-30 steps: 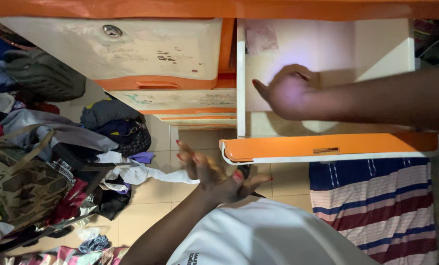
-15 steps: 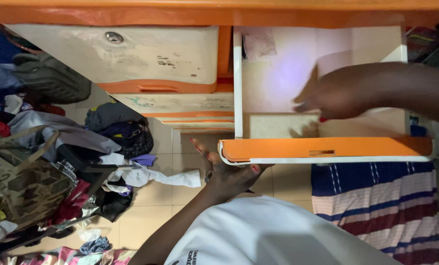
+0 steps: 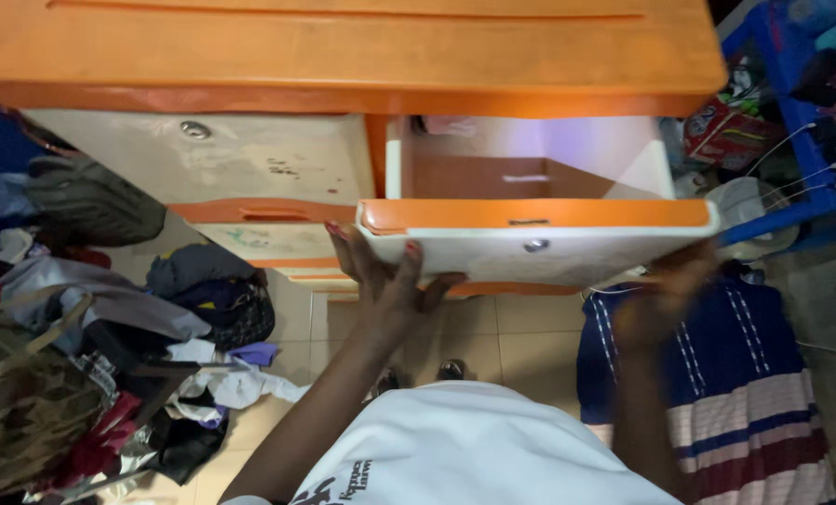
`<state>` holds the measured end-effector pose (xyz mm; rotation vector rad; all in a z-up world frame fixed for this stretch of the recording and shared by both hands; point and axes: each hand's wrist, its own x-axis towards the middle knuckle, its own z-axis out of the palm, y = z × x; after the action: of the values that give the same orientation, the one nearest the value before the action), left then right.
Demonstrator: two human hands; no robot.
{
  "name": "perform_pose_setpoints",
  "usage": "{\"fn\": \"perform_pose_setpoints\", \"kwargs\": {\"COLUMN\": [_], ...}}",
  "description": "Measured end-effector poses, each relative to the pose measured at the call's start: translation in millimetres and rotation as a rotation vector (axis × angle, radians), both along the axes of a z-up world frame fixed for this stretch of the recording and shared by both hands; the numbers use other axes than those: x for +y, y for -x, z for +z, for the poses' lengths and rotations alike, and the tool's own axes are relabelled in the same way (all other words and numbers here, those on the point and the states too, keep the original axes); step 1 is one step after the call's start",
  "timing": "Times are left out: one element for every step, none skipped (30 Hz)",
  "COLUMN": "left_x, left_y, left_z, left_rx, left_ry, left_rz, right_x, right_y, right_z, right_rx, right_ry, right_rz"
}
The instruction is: The person sorts through a basket of clothes, selecting individual items including a white garment, a red shirt, a black garment, and a yellow shirt, and folds several of them by hand on a bed.
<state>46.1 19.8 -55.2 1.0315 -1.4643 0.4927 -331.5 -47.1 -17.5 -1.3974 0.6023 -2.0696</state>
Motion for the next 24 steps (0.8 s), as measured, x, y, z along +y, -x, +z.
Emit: {"fn": "perform_pose_setpoints", "kwargs": {"left_x": [-8,-13,-19,-23,-29,-38,-46,-53,-60,-65,-71,-76,-82,-87,-93,-98,-104,-110,-115,-117,-118,-120,-121,-118], "left_y": [-3,-5,-8,-10,-13,-18,-21,-22,-23,-23,-23,-23,-23,-23,-24,-26,-27,-28,-28,-28,-27,-27,-26,-24], "left_z": [1,2,3,4,8,12,17,22,26,28,31,33,35,36,38,39,41,43,44,43,43,46,50,56], "left_rx": [-0.009,-0.011,-0.014,-0.015,-0.015,-0.054,-0.093,-0.091,-0.103,-0.114,-0.111,-0.104,-0.097,-0.092,-0.108,-0.123,-0.116,-0.111,-0.106,-0.094,-0.1,-0.104,-0.089,-0.089], "left_ry": [0.01,0.015,-0.003,-0.022,-0.02,-0.006,0.008,0.015,-0.008,-0.037,-0.036,-0.046,-0.057,-0.06,-0.05,-0.043,-0.048,-0.04,-0.033,-0.043,-0.016,0.015,0.009,-0.001], "left_rz": [0.038,0.036,0.048,0.063,0.063,0.116,0.168,0.175,0.234,0.291,0.299,0.33,0.361,0.37,0.399,0.433,0.447,0.436,0.424,0.453,0.436,0.43,0.471,0.419], "right_x": [-2,-4,-7,-11,-15,-21,-27,-35,-42,-47,-52,-57,-64,-70,-78,-87,-97,-109,-122,-134,-143,-153,-164,-176], "right_y": [-21,-50,-63,-72,-80,-85,-89,-93,-98,-101,-103,-106,-108,-109,-107,-105,-103,-100,-96,-92,-87,-82,-77,-75], "right_z": [-8,-18,-15,-10,-2,6,14,23,30,34,37,38,38,37,36,33,30,26,21,16,7,0,-5,-9], "right_rx": [0.169,0.339,0.337,0.351,0.365,0.365,0.385,0.404,0.403,0.451,0.499,0.502,0.509,0.517,0.522,0.538,0.555,0.562,0.569,0.579,0.59,0.568,0.547,0.561], "right_ry": [0.084,0.166,0.17,0.136,0.102,0.106,0.111,0.122,0.13,0.142,0.154,0.157,0.156,0.156,0.159,0.169,0.18,0.185,0.193,0.202,0.208,0.187,0.165,0.178], "right_rz": [-0.089,-0.18,-0.184,-0.23,-0.277,-0.274,-0.289,-0.301,-0.295,-0.361,-0.428,-0.42,-0.441,-0.46,-0.45,-0.476,-0.503,-0.478,-0.533,-0.58,-0.549,-0.567,-0.585,-0.537]}}
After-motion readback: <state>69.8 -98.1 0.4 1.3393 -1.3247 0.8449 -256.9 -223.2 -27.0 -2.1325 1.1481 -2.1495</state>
